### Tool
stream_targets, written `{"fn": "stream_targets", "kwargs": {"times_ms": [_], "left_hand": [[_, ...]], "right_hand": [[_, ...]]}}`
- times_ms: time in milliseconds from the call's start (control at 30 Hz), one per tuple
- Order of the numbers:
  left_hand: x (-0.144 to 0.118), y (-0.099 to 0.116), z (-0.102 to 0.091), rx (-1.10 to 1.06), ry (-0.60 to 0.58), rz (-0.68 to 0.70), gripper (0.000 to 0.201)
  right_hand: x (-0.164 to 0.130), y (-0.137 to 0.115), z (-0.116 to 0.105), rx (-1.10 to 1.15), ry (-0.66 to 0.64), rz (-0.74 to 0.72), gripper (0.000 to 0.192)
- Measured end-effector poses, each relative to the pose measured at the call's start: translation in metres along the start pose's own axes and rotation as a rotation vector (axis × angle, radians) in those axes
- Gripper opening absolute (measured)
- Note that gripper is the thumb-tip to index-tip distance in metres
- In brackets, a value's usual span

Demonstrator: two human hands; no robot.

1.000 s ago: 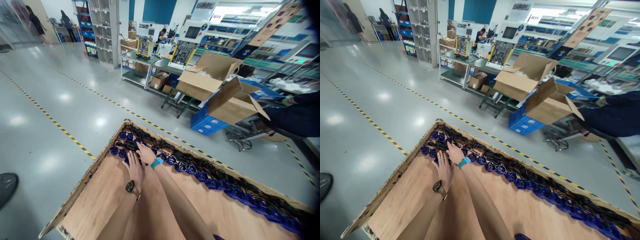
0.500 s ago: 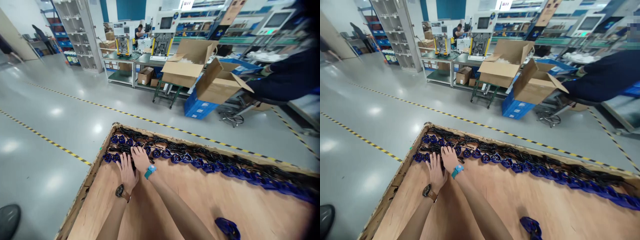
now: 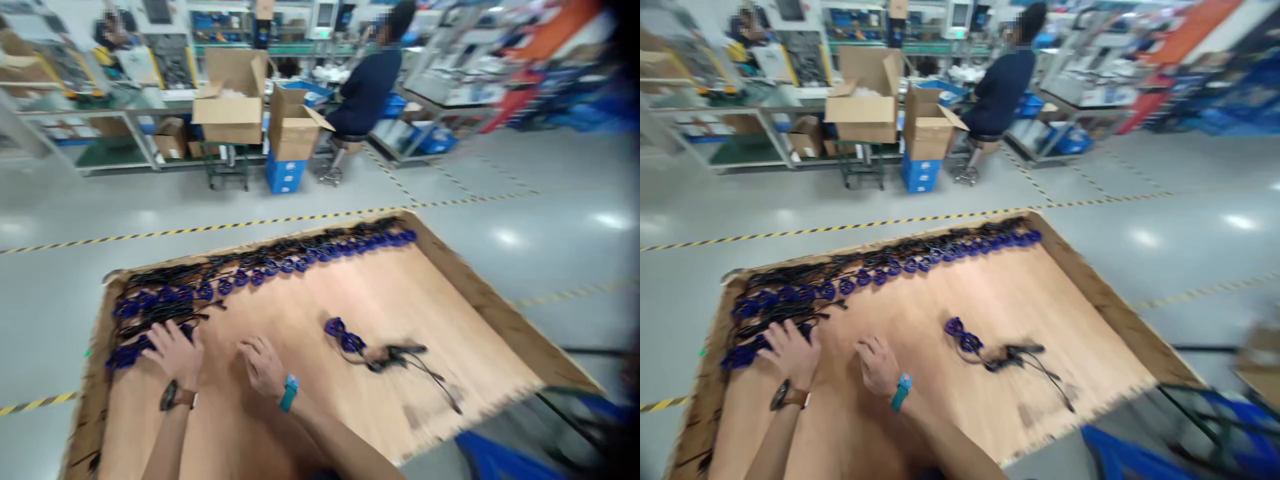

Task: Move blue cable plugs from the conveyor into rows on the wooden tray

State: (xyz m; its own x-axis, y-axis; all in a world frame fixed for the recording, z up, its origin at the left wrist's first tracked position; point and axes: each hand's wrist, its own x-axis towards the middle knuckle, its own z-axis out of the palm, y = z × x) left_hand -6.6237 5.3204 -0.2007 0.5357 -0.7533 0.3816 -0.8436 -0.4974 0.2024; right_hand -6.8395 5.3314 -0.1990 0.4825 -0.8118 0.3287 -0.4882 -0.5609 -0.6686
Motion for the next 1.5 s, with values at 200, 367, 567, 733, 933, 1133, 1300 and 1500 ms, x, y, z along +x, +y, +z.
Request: {"fn": "stream_targets", "kwargs": {"times_ms": [200, 367, 567, 733, 933, 1133, 1300, 1500], "left_hand": [[0.005, 0.045, -0.026, -0.235, 0.017, 0.080, 0.085], [-0.041, 0.158, -0.039, -0.445, -0.354, 0.627, 0.073], [-0.104, 0.294, -0.026, -0.513, -0.761, 1.459, 0.059], [-0.105, 0.323, -0.025, -0.337, -0.774, 1.623, 0.043], [-0.084, 0.308, -0.020, -0.172, -0.732, 1.372, 0.045], [-0.082, 0.254, -0.023, -0.054, -0.635, 0.873, 0.040], [-0.083, 0.177, -0.033, 0.060, -0.571, 0.349, 0.034], [-0.099, 0.093, -0.056, 0.191, -0.472, -0.207, 0.039]], "right_hand": [[-0.106, 0.039, -0.100, -0.193, 0.302, 0.197, 0.050], [-0.162, 0.092, -0.178, -0.426, 0.476, 0.391, 0.055], [-0.191, 0.135, -0.225, -0.549, 0.329, 0.526, 0.061], [-0.201, 0.153, -0.235, -0.648, 0.041, 0.435, 0.071], [-0.195, 0.167, -0.242, -0.616, -0.055, 0.326, 0.048], [-0.132, 0.163, -0.219, -0.514, -0.106, 0.250, 0.045], [-0.042, 0.141, -0.162, -0.364, -0.201, 0.090, 0.043], [0.011, 0.094, -0.078, -0.361, -0.232, -0.270, 0.046]]}}
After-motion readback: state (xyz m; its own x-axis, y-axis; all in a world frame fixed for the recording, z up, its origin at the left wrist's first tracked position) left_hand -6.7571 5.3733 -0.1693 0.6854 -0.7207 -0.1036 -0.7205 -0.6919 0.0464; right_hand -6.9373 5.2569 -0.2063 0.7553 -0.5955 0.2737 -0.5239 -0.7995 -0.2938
